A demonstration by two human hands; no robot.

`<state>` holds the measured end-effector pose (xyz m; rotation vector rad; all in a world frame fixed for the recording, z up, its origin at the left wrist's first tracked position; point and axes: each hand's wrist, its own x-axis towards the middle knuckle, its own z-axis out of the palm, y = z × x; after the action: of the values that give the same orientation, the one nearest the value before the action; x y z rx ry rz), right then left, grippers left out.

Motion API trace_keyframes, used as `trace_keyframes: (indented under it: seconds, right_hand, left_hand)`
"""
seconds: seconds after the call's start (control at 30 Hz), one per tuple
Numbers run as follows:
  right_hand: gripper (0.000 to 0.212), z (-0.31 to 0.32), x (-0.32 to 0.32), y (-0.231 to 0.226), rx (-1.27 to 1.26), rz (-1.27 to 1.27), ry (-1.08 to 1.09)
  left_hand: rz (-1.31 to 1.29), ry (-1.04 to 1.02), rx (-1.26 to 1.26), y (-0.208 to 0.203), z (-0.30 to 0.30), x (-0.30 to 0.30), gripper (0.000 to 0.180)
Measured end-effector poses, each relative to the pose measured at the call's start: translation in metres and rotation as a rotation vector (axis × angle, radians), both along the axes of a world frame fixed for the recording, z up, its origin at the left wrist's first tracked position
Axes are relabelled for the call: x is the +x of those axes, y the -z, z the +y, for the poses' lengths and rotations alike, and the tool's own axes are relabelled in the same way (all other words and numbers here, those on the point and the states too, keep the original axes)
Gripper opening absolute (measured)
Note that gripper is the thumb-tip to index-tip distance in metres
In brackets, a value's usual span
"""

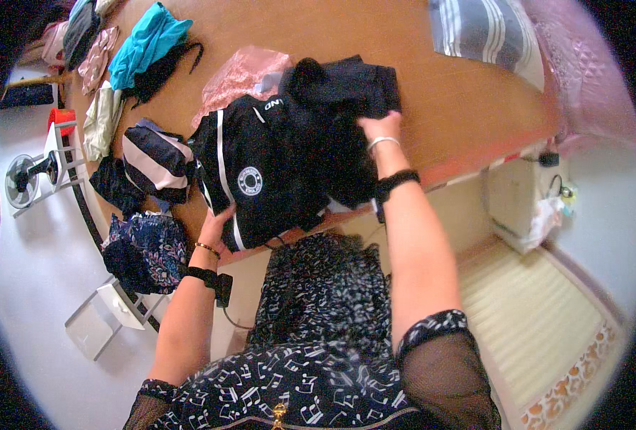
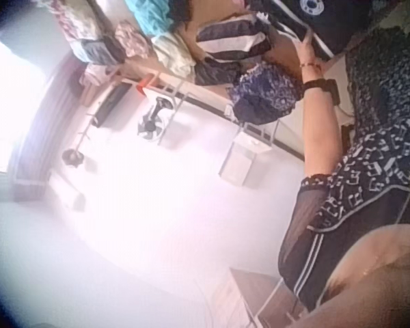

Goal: Sorting and putting away laundry in a bedroom.

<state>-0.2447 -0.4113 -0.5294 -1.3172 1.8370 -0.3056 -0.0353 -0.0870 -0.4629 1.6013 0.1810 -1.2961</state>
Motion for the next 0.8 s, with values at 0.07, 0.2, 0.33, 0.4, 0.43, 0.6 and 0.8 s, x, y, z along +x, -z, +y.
trace_keyframes:
  seconds: [0.07,0.2,0.33,0.4,0.43,0.6,0.8]
  right_hand:
    - [0.067,0.005,0.009,-0.049,-0.166,0.047,-0.042]
    - [0.07,-0.012,-0.018,-0.062,-0.232,-0.183,-0.095]
    - [0.056,-0.031,-0.047,-0.109,-0.228,-0.531,-0.019]
    - [0.053,-0.039,-0.071,-0.152,-0.396,-0.52,-0.106]
    - [0.055,-0.043,-0.081,-0.168,-0.437,-0.563,-0.044]
    - [0.066,-0.044,-0.119,-0.258,-0.623,-0.527,-0.198]
    - [0.074,0.0,-0.091,-0.279,-0.593,-0.767,-0.406]
  left_hand:
    - [0.005,-0.006,0.056,-0.005,-0.003,0.0,0.038]
    - [-0.073,-0.004,-0.021,0.011,0.002,0.0,0.039]
    - [-0.147,0.012,-0.007,0.014,0.009,0.0,0.04]
    - [-0.145,-0.014,0.019,0.011,0.008,-0.003,0.04]
    - [-0.114,-0.037,0.025,0.007,0.006,-0.003,0.04]
    - [-0.071,-0.037,-0.029,0.002,0.0,-0.003,0.039]
    - [-0.051,-0.03,-0.005,0.001,0.003,-0.001,0.033]
